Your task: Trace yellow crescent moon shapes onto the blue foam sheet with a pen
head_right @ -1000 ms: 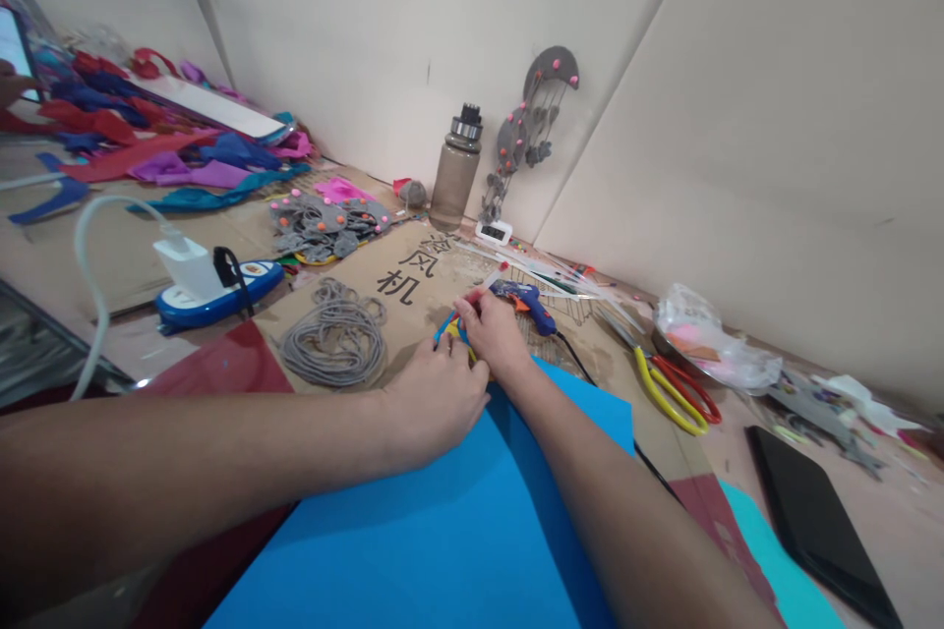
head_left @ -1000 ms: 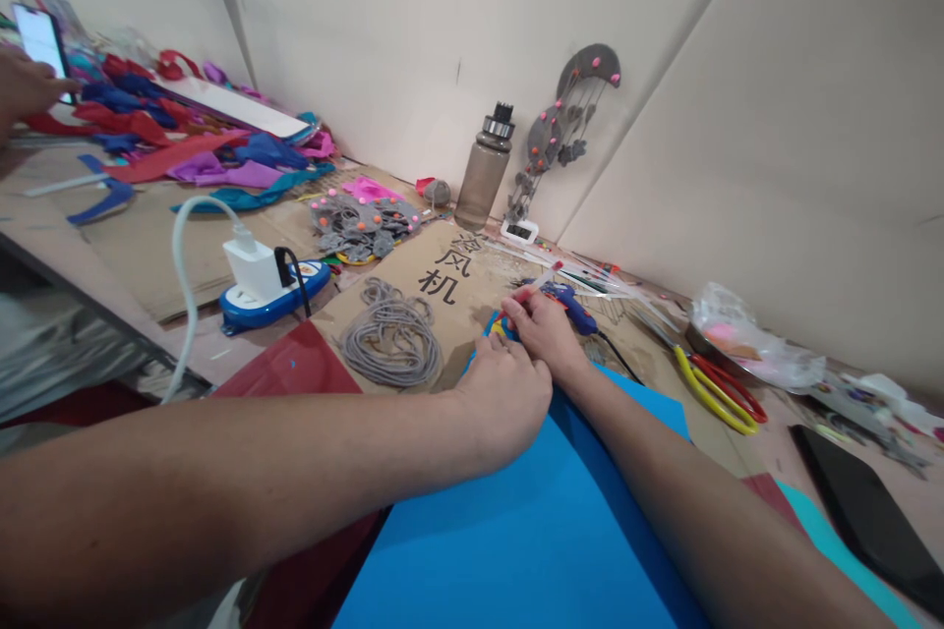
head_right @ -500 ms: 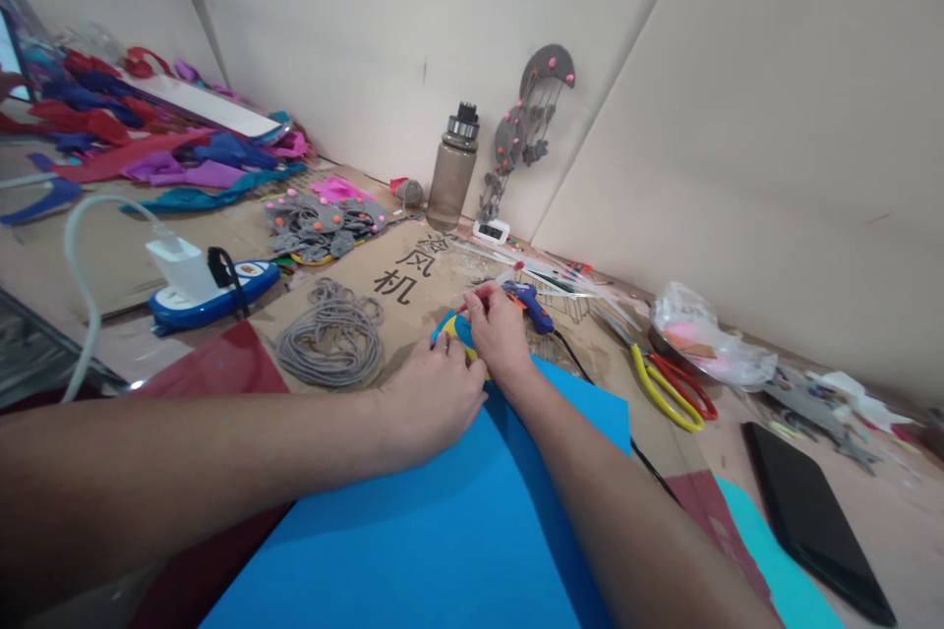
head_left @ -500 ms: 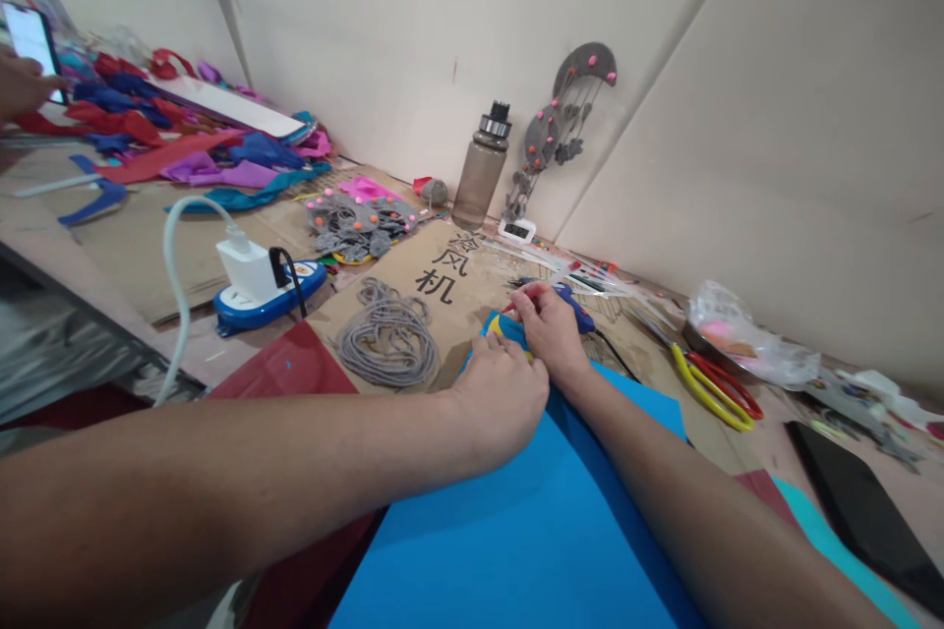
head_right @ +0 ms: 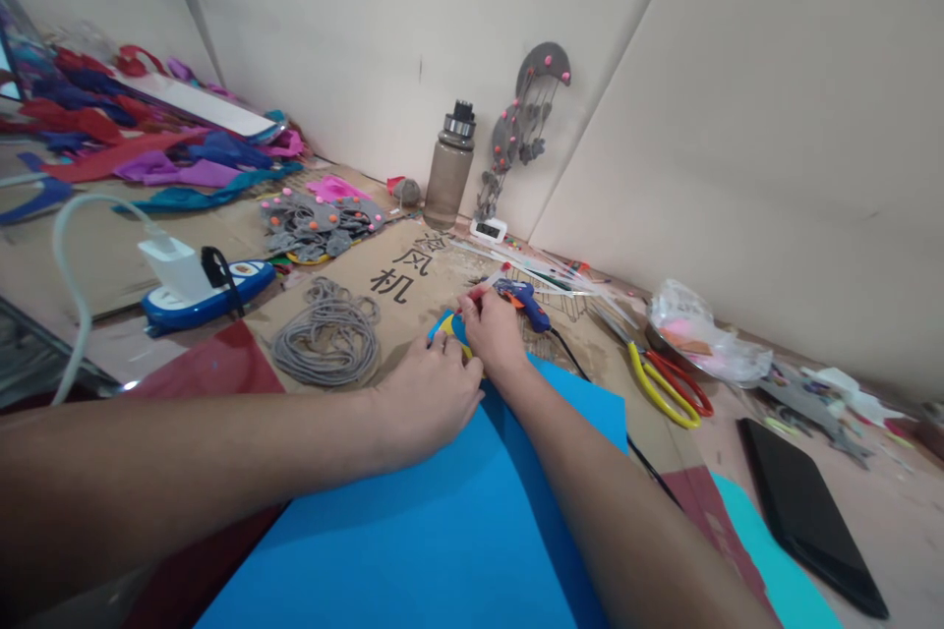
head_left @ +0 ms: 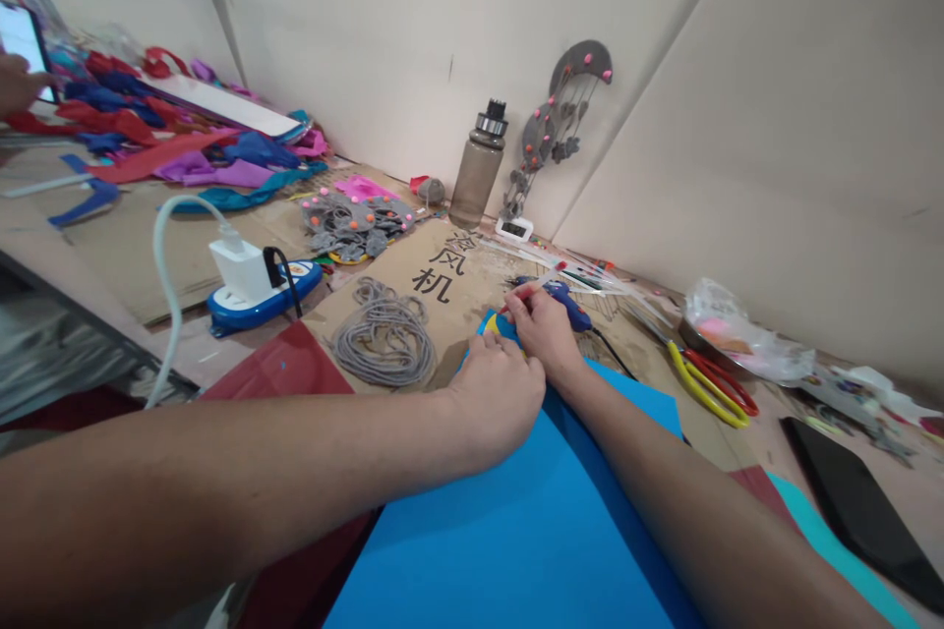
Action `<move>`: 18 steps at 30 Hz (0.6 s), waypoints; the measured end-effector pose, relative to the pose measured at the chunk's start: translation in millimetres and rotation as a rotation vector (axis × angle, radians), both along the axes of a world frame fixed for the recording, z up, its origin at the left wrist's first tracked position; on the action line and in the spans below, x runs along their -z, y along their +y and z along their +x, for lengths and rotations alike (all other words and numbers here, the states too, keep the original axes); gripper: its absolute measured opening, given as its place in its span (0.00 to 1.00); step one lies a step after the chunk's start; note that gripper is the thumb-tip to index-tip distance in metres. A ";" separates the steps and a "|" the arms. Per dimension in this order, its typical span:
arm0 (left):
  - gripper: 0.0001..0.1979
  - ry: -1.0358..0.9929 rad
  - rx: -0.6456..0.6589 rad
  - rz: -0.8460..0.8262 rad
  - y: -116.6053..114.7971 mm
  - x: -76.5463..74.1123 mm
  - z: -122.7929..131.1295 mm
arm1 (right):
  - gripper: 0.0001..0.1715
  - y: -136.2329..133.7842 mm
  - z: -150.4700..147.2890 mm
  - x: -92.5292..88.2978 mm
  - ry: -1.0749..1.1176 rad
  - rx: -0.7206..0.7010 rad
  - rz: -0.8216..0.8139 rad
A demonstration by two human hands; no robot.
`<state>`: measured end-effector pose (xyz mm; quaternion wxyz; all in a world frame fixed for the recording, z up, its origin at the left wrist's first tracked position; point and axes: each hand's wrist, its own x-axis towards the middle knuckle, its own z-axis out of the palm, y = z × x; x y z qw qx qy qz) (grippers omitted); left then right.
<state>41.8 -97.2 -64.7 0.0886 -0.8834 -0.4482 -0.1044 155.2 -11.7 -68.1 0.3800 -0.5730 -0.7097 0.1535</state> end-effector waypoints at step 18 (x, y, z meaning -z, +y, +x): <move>0.12 0.025 0.002 -0.014 -1.7 -3.7 0.5 | 0.07 -2.8 -0.6 -2.7 -0.018 -0.008 -0.032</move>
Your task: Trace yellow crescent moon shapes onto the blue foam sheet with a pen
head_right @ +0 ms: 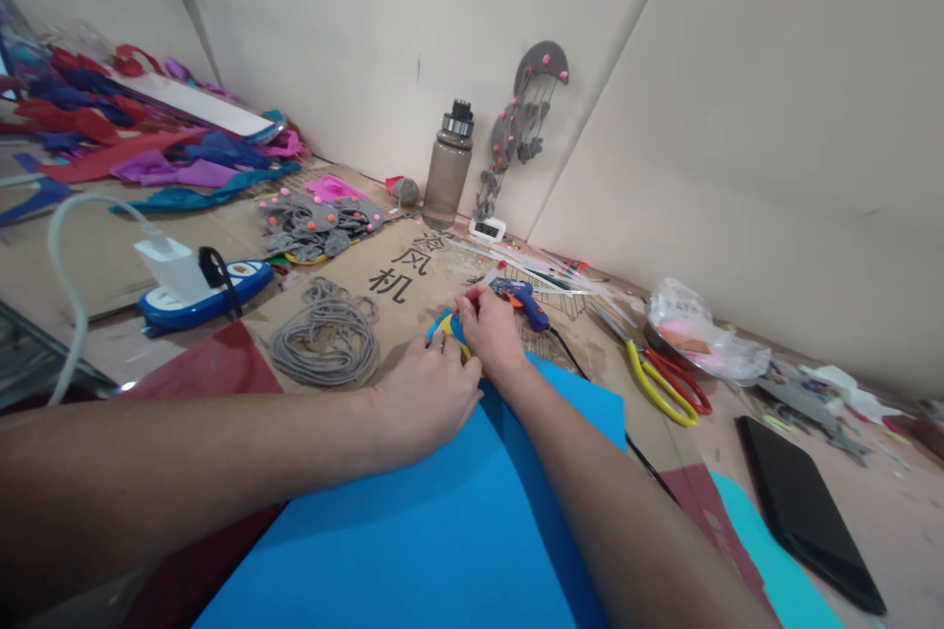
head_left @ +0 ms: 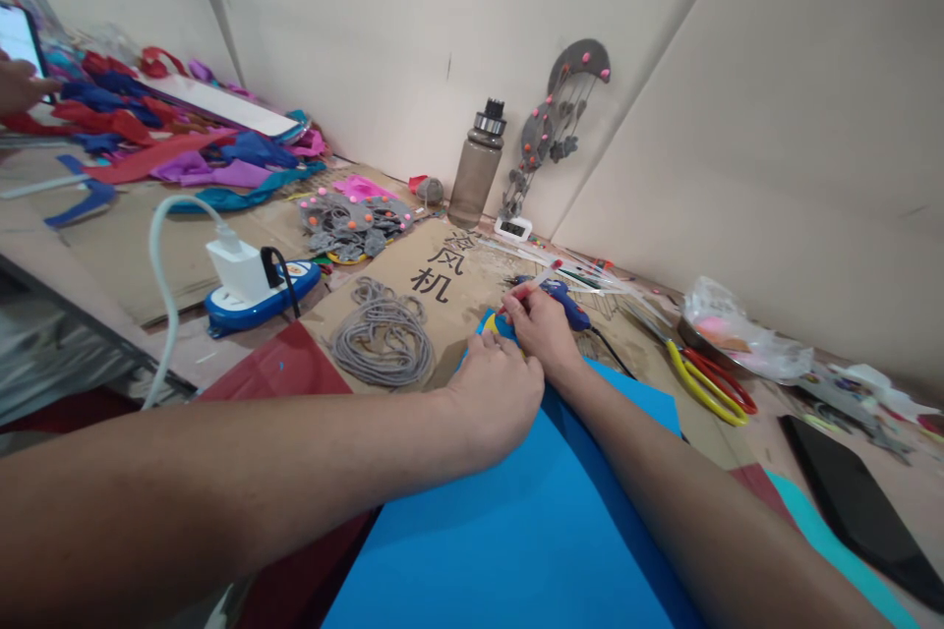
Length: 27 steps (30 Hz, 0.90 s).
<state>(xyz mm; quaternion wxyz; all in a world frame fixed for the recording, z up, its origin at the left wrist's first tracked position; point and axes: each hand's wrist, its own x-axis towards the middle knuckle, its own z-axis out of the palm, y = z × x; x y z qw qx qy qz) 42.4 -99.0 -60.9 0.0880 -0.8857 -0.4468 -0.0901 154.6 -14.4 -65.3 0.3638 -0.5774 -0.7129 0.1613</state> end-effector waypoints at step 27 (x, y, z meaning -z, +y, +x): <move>0.16 0.063 -0.013 -0.024 1.2 -2.6 -0.8 | 0.07 -7.3 7.8 -8.6 -0.068 -0.093 -0.087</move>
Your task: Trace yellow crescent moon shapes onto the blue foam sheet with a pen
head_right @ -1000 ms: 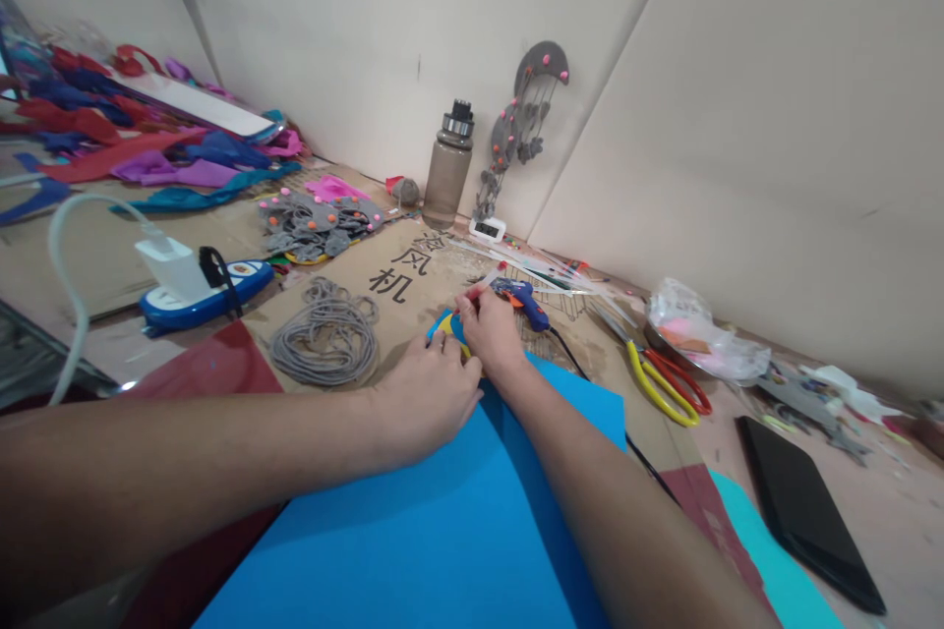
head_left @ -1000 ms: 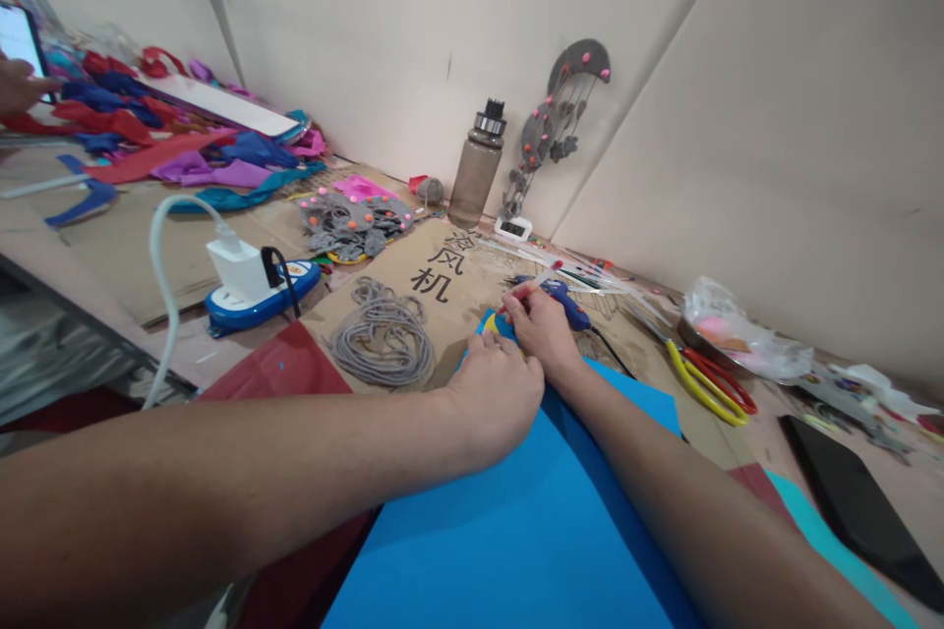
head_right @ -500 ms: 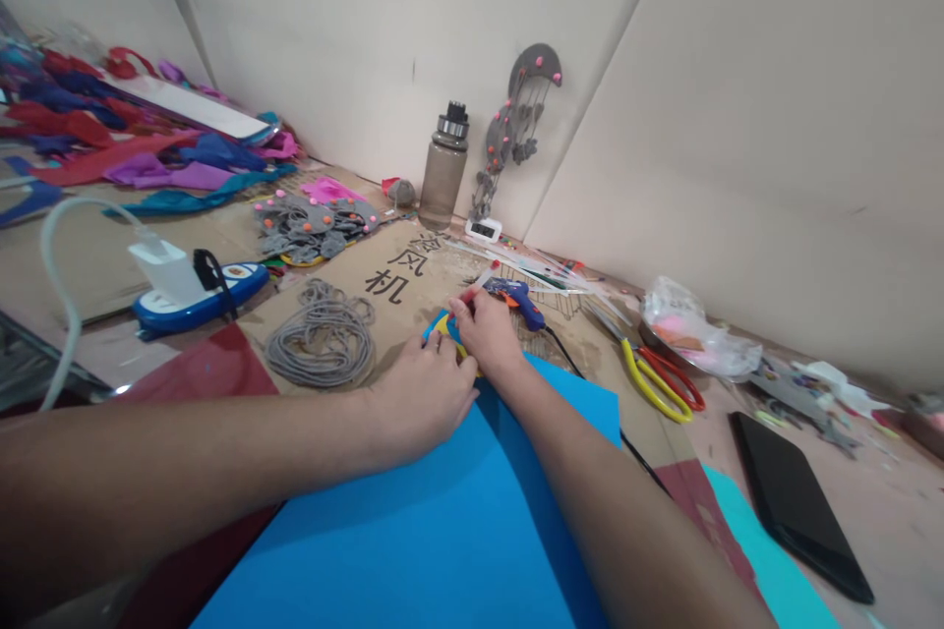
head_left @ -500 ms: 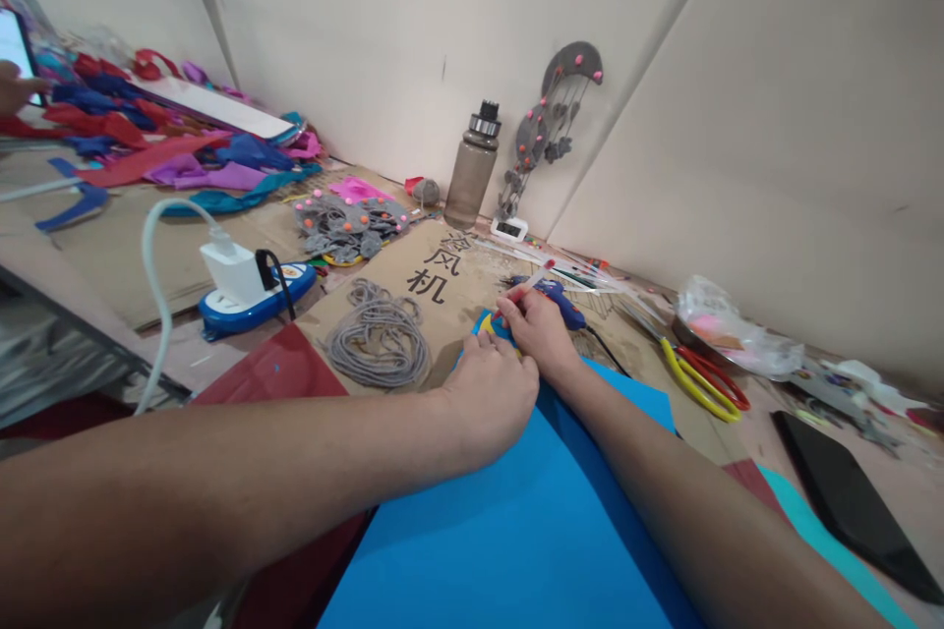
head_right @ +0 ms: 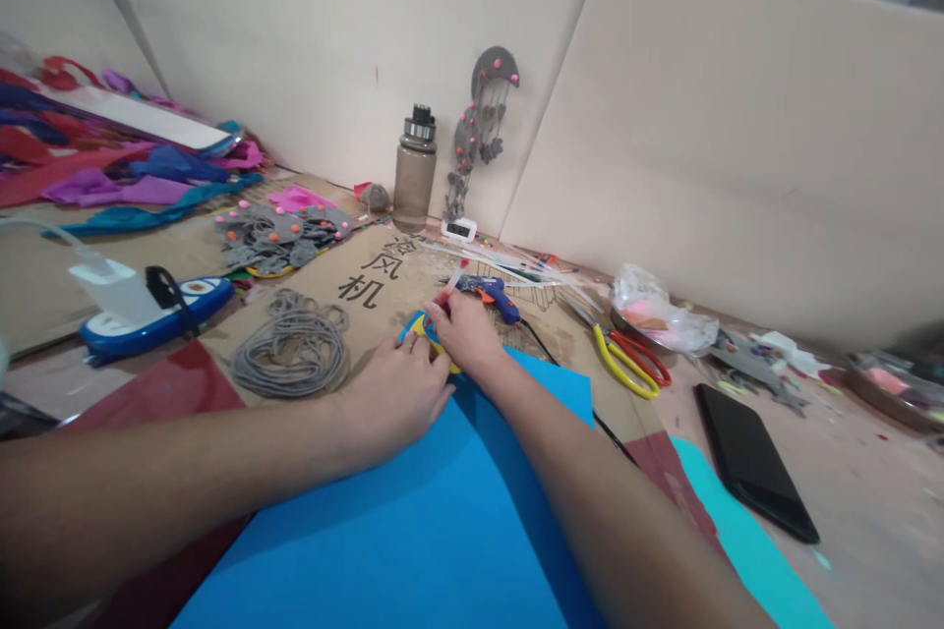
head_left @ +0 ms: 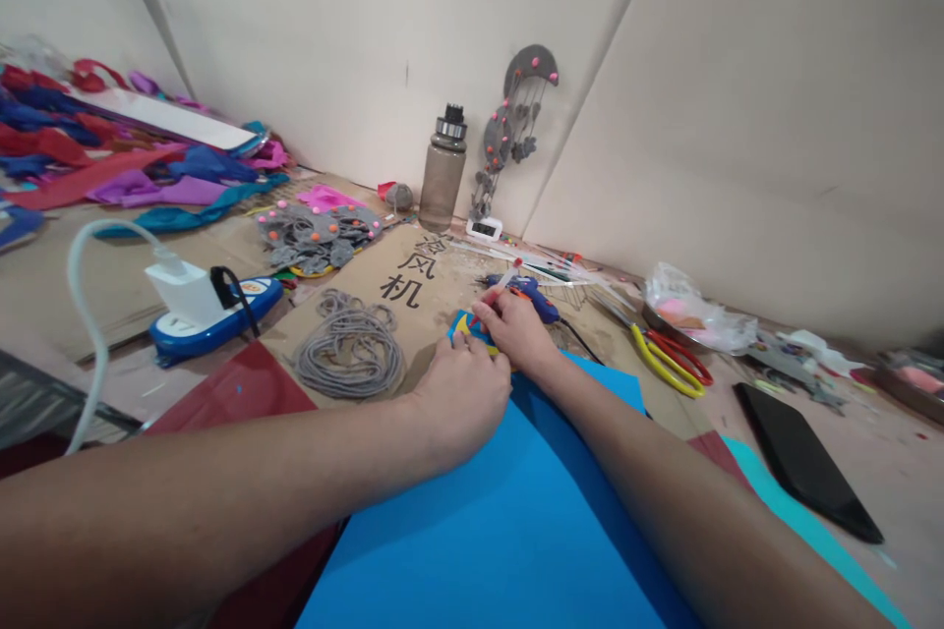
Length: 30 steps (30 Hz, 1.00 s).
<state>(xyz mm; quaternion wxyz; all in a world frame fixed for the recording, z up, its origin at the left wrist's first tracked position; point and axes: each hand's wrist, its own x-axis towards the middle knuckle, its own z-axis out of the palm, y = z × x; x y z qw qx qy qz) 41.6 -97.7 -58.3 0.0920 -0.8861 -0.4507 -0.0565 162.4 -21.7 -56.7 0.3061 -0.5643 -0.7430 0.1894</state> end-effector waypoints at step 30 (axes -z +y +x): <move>0.18 0.097 0.009 -0.032 -0.2 -6.9 -1.7 | 0.10 -14.4 27.0 -7.9 -0.023 -0.109 -0.063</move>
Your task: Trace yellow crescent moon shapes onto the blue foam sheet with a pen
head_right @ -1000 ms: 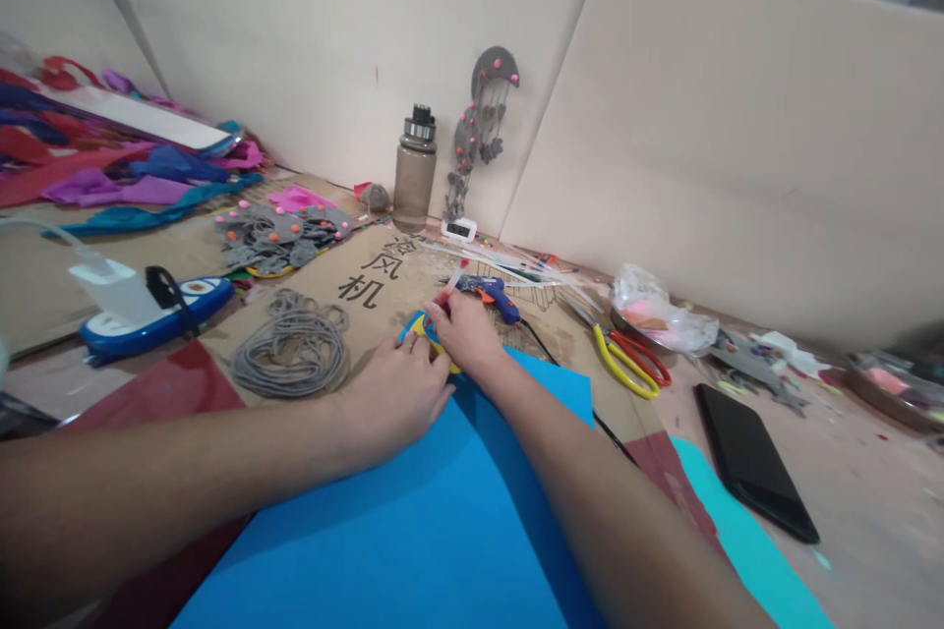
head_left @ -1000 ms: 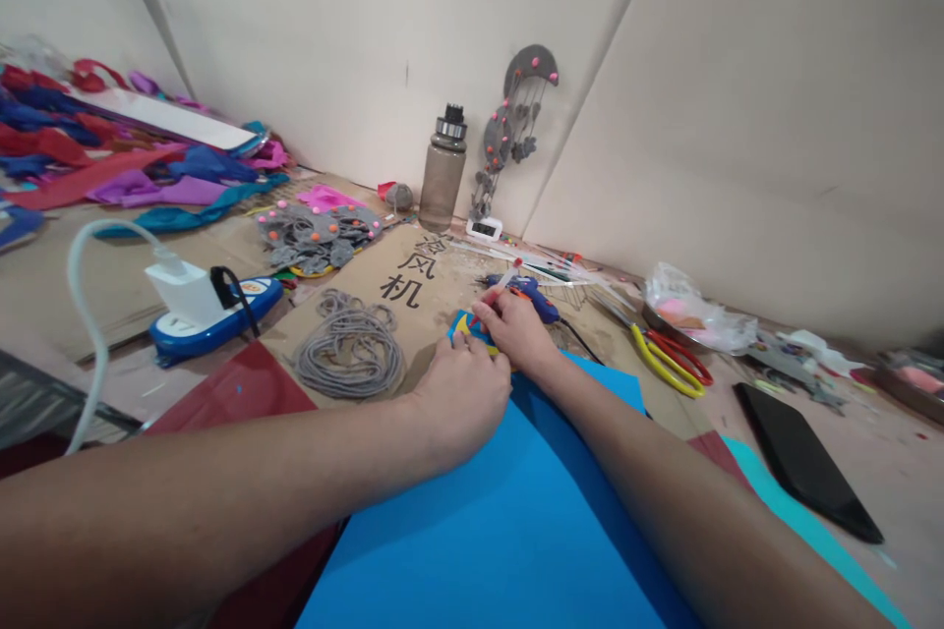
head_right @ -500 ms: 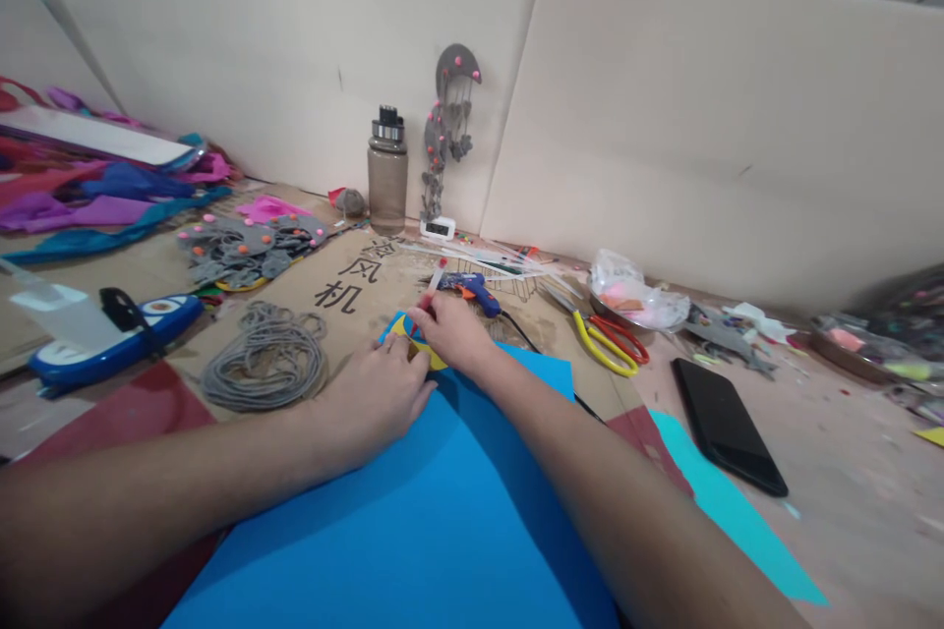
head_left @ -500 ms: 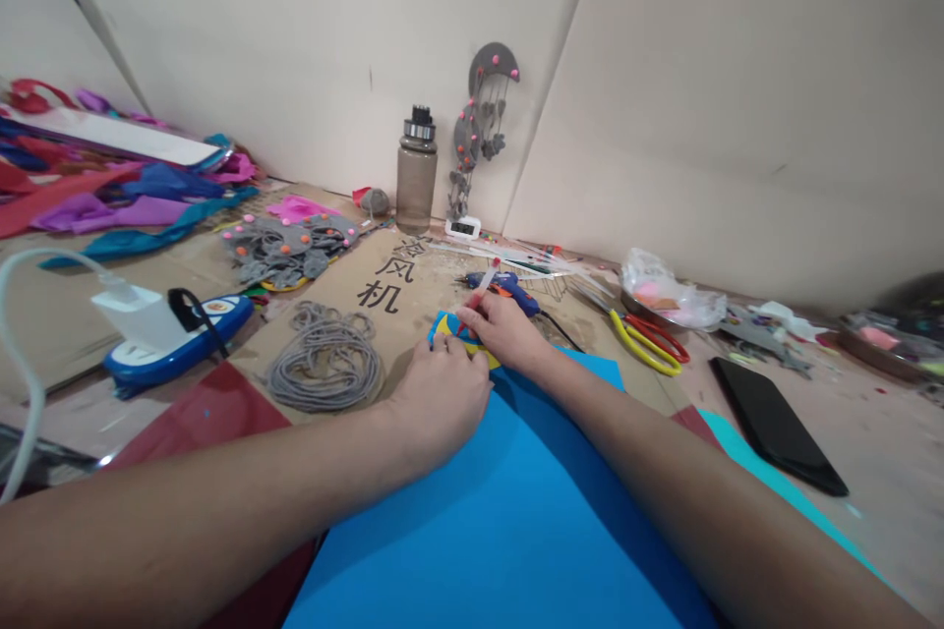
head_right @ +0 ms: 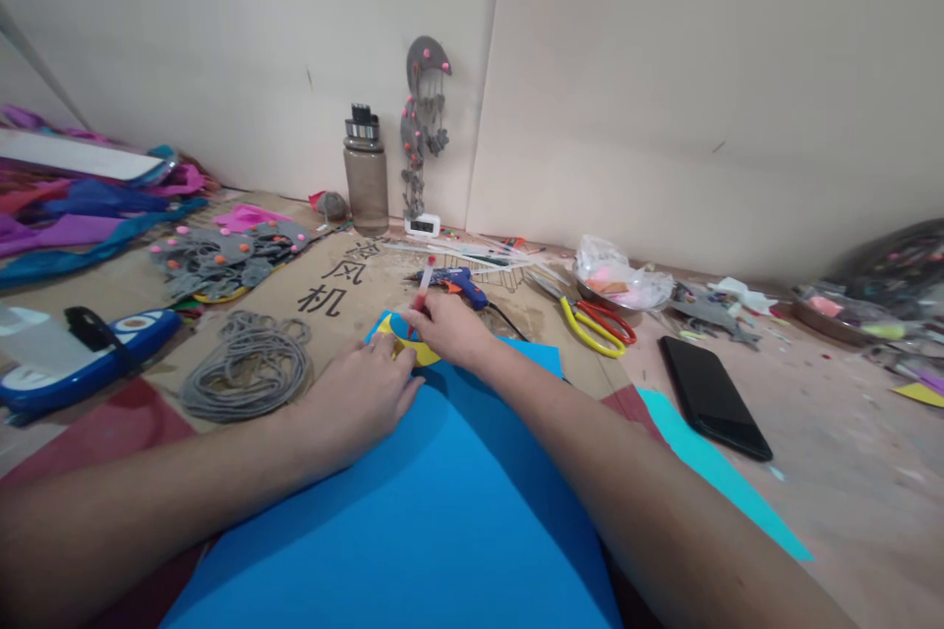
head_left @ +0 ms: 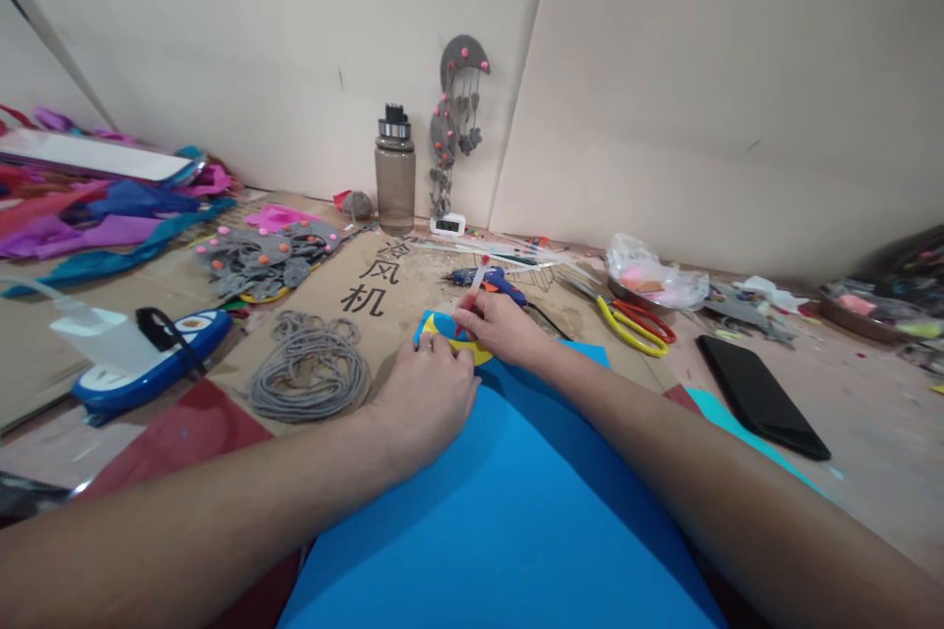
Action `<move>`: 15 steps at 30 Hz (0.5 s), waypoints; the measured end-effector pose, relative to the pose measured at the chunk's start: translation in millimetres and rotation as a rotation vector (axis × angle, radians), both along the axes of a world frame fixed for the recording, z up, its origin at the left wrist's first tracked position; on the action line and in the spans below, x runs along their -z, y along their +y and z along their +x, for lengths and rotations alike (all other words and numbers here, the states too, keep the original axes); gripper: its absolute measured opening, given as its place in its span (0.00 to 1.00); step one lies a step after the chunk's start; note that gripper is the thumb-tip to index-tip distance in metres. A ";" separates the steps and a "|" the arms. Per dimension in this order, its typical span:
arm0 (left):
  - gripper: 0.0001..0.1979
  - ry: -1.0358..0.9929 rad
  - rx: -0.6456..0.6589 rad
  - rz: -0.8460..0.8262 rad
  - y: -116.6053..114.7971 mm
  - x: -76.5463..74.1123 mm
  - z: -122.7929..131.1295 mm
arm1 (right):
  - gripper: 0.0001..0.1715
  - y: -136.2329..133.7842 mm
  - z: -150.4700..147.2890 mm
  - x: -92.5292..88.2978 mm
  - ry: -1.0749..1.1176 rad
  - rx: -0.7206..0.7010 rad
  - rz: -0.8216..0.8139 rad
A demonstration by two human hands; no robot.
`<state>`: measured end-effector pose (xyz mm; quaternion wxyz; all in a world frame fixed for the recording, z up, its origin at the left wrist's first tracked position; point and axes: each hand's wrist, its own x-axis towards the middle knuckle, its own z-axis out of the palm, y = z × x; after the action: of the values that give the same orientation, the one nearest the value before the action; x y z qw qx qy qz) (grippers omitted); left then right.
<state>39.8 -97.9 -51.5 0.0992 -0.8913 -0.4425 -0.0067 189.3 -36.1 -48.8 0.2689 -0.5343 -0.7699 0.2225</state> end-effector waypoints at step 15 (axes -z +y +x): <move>0.17 0.002 -0.007 -0.016 0.1 -1.1 0.2 | 0.10 -7.4 14.6 -5.9 -0.029 0.019 -0.030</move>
<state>40.0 -97.8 -50.4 0.0927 -0.8904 -0.4456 -0.0018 203.9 -43.5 -42.9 0.2519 -0.5484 -0.7653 0.2237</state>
